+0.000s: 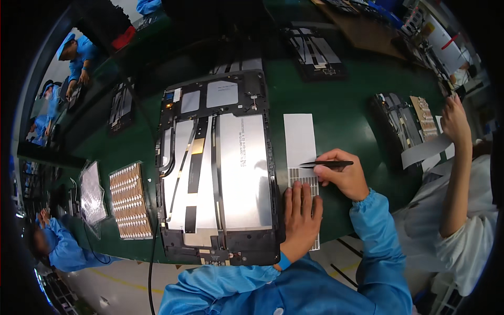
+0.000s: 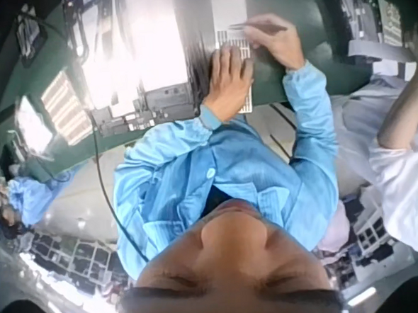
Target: Assembling and inspecting electronic tablet screens at an industrial assembly line.
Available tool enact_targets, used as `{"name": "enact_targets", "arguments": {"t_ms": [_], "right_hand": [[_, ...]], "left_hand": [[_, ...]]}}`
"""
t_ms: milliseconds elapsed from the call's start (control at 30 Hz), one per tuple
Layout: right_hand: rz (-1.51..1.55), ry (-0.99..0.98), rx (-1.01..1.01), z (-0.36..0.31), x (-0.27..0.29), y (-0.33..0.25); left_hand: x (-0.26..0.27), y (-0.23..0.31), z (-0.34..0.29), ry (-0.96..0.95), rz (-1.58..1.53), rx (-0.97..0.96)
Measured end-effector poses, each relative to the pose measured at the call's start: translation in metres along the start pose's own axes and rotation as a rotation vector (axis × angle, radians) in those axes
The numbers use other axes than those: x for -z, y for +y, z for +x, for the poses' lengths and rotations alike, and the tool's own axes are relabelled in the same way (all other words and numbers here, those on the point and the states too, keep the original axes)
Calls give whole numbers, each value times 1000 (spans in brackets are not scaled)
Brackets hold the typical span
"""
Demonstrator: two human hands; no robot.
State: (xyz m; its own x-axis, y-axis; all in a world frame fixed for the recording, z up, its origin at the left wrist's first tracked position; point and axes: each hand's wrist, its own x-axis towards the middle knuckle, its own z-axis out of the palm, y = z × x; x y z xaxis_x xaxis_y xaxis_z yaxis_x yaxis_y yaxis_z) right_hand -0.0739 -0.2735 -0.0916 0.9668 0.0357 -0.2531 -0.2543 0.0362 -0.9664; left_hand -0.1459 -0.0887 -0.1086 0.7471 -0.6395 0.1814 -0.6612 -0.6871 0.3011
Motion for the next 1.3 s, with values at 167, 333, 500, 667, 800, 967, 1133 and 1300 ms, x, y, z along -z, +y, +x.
{"name": "enact_targets", "arguments": {"t_ms": [167,333,500,667,800,967,1133,1300], "right_hand": [[-51,-28,-31,4,4,3],[-144,-28,-30,3,-1,3],[-178,-36,-35,3,-2,2],[-196,-16,-26,2,-4,2],[-179,-7,11,-1,-2,2],[-93,91,33,-26,0,-18],[131,58,291,-57,-50,-110],[-80,-61,363,-7,-120,-173]], "left_hand": [[-1,0,3,-4,-15,0],[-2,0,-1,9,-26,3],[-4,1,-2,18,-33,10],[-4,1,-2,16,-36,16],[-5,2,0,34,-16,14],[-12,6,3,58,23,32],[-6,5,-12,165,-83,-65],[138,-10,-69,-46,-536,-380]]}}
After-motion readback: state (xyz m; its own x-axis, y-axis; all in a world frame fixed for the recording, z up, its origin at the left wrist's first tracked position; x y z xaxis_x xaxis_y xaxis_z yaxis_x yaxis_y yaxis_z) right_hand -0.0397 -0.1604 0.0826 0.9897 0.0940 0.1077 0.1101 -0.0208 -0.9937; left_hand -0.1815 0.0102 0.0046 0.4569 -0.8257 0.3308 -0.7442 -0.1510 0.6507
